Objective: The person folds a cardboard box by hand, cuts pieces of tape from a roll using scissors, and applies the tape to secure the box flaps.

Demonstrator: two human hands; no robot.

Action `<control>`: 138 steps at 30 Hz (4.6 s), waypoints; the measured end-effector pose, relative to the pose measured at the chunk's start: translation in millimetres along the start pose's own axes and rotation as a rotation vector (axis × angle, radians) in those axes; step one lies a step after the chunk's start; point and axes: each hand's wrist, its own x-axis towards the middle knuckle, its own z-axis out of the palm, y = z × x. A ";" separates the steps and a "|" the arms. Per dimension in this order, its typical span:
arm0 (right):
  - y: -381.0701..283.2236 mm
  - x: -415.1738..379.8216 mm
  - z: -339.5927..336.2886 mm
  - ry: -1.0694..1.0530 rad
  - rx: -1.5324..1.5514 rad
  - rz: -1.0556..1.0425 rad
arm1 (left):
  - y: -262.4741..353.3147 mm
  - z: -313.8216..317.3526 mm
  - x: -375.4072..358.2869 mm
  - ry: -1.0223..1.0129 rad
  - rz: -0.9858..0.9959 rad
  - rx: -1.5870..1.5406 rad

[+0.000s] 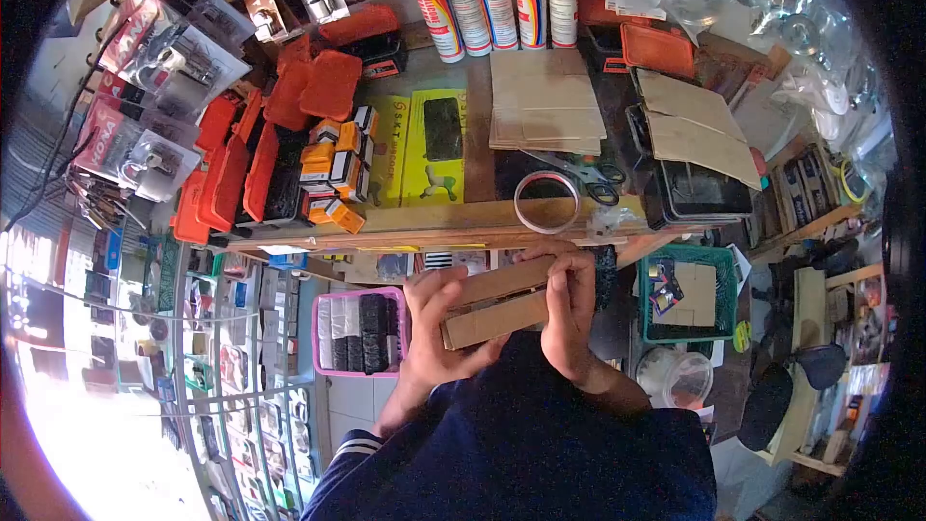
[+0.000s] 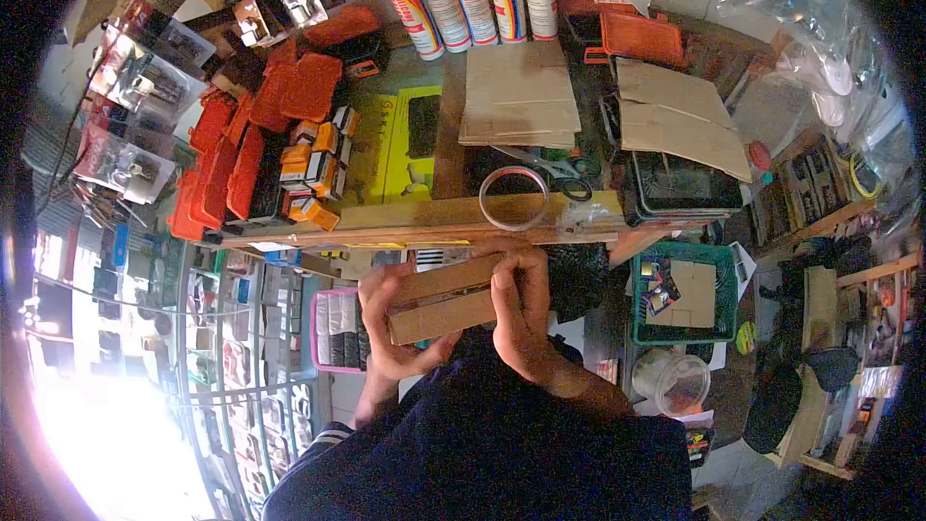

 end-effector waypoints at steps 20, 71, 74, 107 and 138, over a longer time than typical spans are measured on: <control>-10.2 8.6 -8.4 -0.102 -0.060 -0.129 | -1.5 -6.3 16.0 -0.084 0.102 -0.067; -18.7 -6.6 -28.4 0.077 -0.084 0.091 | -12.6 3.3 -10.4 0.328 -0.817 -0.884; -12.8 -5.2 -23.9 -0.190 -0.451 -0.237 | 6.9 24.6 -14.8 0.210 -0.897 -0.755; 2.6 12.4 3.2 -0.332 1.031 0.388 | -1.8 -49.6 39.1 -0.296 0.197 -0.035; 70.1 94.3 68.8 -0.272 1.550 0.633 | -42.6 -65.6 138.8 -0.530 -0.157 0.272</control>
